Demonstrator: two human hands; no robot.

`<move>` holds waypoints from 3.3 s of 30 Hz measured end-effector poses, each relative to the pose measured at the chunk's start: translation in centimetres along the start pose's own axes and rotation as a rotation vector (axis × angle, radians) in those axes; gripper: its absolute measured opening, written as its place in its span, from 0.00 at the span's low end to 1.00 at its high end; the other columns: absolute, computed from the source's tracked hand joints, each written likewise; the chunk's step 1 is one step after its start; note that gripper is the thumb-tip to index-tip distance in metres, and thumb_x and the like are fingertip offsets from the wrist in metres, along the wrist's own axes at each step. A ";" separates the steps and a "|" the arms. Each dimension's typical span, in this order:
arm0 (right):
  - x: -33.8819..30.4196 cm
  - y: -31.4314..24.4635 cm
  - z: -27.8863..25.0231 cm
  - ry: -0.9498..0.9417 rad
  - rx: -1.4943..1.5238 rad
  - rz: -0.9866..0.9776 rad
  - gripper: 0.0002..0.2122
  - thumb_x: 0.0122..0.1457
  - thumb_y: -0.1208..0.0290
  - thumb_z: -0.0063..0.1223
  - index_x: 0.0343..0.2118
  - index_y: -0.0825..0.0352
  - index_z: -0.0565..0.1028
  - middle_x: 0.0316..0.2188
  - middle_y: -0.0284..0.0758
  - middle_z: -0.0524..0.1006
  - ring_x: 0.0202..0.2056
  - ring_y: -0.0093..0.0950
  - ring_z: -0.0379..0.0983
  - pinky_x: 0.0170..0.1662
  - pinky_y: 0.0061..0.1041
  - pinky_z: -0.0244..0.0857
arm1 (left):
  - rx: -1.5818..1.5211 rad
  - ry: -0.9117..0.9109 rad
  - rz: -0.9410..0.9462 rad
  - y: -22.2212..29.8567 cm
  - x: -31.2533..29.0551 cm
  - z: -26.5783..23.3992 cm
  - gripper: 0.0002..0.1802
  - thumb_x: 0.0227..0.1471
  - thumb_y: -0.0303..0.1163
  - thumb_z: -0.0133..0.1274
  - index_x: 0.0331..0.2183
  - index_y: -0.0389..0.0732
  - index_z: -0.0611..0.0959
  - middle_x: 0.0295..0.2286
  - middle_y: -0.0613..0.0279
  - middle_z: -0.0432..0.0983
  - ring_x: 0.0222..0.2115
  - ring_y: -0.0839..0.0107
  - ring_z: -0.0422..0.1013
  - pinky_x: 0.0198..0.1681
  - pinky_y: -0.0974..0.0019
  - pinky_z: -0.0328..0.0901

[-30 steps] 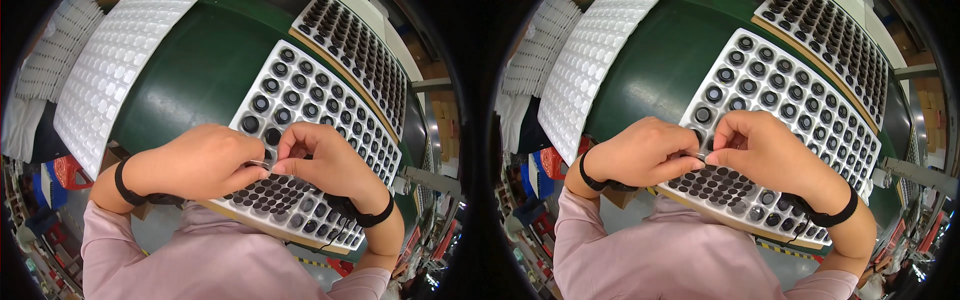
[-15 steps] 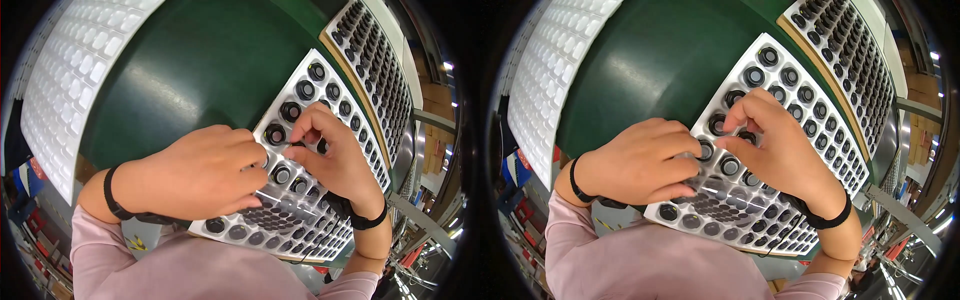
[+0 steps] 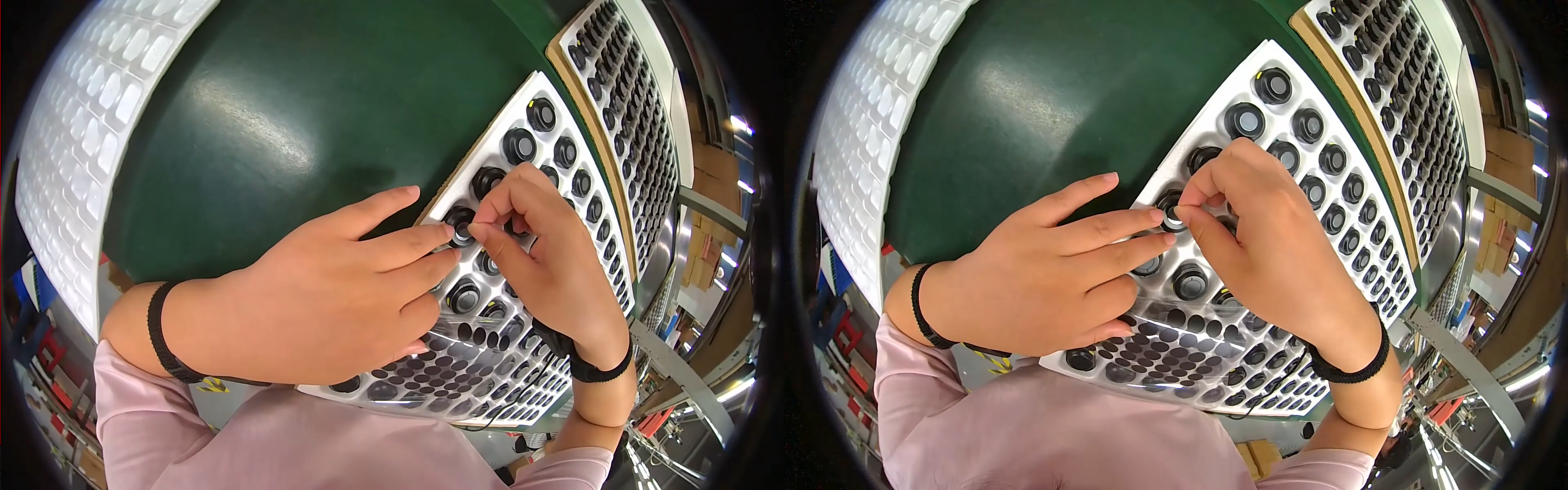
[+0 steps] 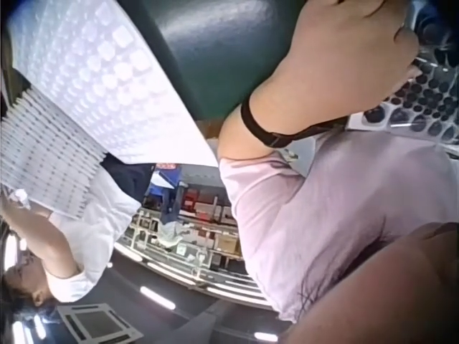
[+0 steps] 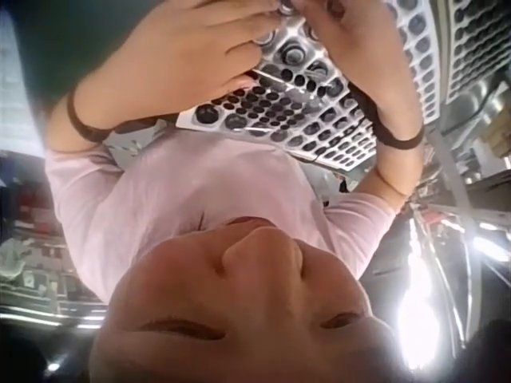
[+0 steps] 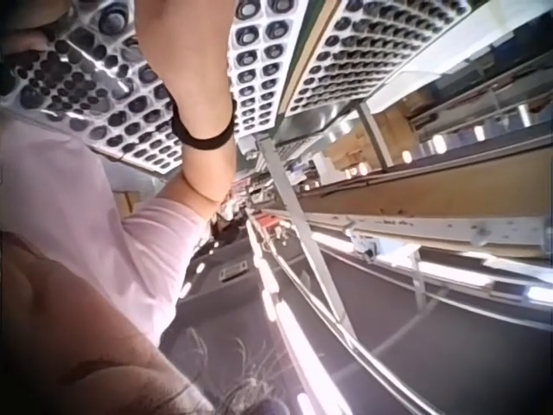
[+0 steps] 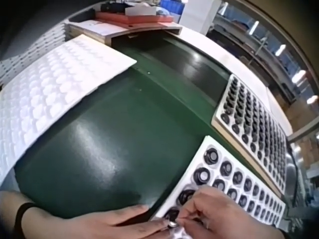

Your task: Manually picking small electronic components from a strip and placing them into a grid-based assembly tray.

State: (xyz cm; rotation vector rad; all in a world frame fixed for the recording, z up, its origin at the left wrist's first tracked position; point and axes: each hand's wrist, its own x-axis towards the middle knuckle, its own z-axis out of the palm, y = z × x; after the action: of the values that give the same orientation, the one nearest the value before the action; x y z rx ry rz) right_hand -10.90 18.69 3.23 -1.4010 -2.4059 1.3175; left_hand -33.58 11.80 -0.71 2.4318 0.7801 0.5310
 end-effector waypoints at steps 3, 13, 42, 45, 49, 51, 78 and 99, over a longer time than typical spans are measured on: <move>0.0 0.1 0.1 0.009 -0.007 -0.003 0.04 0.56 0.83 0.57 0.32 0.69 0.74 0.30 0.31 0.67 0.32 0.25 0.62 0.36 0.23 0.58 | -0.007 0.006 -0.007 0.1 0.0 0.1 0.18 0.38 0.45 0.67 0.22 0.44 0.79 0.51 0.59 0.78 0.59 0.63 0.66 0.65 0.44 0.55; -0.1 0.2 0.5 0.027 -0.004 -0.010 0.04 0.55 0.84 0.58 0.31 0.70 0.73 0.29 0.32 0.67 0.32 0.26 0.63 0.35 0.24 0.58 | -0.015 0.029 -0.013 0.1 -0.1 0.2 0.17 0.41 0.45 0.66 0.22 0.44 0.79 0.51 0.60 0.78 0.59 0.63 0.66 0.65 0.43 0.54; -0.6 0.7 1.0 0.184 -0.173 -0.121 0.07 0.53 0.86 0.59 0.30 0.69 0.73 0.29 0.34 0.68 0.30 0.26 0.68 0.36 0.24 0.64 | -0.022 0.045 -0.004 0.0 0.2 0.3 0.18 0.36 0.44 0.67 0.22 0.42 0.79 0.50 0.57 0.77 0.57 0.63 0.68 0.64 0.42 0.57; -1.6 0.3 -0.1 0.220 -0.216 -0.166 0.08 0.52 0.85 0.61 0.30 0.69 0.73 0.29 0.35 0.69 0.31 0.26 0.68 0.36 0.24 0.65 | -0.026 0.067 0.015 -0.1 0.4 0.5 0.18 0.35 0.44 0.68 0.22 0.42 0.78 0.49 0.56 0.77 0.55 0.61 0.69 0.62 0.44 0.60; -4.0 -1.2 -1.3 0.013 0.033 -0.111 0.10 0.49 0.84 0.65 0.31 0.69 0.73 0.31 0.35 0.72 0.32 0.28 0.70 0.36 0.25 0.67 | -0.028 0.093 0.026 -0.2 0.5 0.7 0.18 0.35 0.42 0.67 0.22 0.41 0.78 0.44 0.54 0.77 0.49 0.58 0.72 0.54 0.48 0.66; -5.1 -1.2 -1.0 -0.048 0.081 -0.095 0.12 0.46 0.84 0.67 0.31 0.69 0.74 0.32 0.36 0.73 0.32 0.30 0.71 0.36 0.26 0.67 | -0.033 0.101 0.031 0.1 0.7 0.7 0.19 0.36 0.42 0.67 0.23 0.40 0.78 0.41 0.54 0.76 0.45 0.58 0.72 0.48 0.51 0.67; -8.2 0.2 -0.3 0.095 0.046 -0.167 0.13 0.42 0.81 0.72 0.28 0.66 0.77 0.29 0.33 0.72 0.30 0.30 0.70 0.33 0.27 0.63 | -0.089 0.033 0.009 2.7 3.2 1.9 0.13 0.44 0.36 0.65 0.26 0.41 0.78 0.18 0.67 0.66 0.19 0.67 0.67 0.25 0.64 0.60; -4.2 2.1 0.1 0.098 0.054 0.134 0.05 0.55 0.83 0.60 0.31 0.68 0.75 0.29 0.29 0.68 0.31 0.21 0.61 0.36 0.20 0.58 | 0.086 0.077 0.098 2.1 2.9 3.1 0.16 0.42 0.43 0.63 0.26 0.40 0.82 0.46 0.54 0.80 0.51 0.60 0.72 0.62 0.45 0.59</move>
State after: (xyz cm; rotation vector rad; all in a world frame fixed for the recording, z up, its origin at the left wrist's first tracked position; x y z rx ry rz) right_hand -7.01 16.05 3.13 -1.5967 -2.2327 1.2978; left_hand -28.97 11.08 -1.33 2.5525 0.7315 0.6440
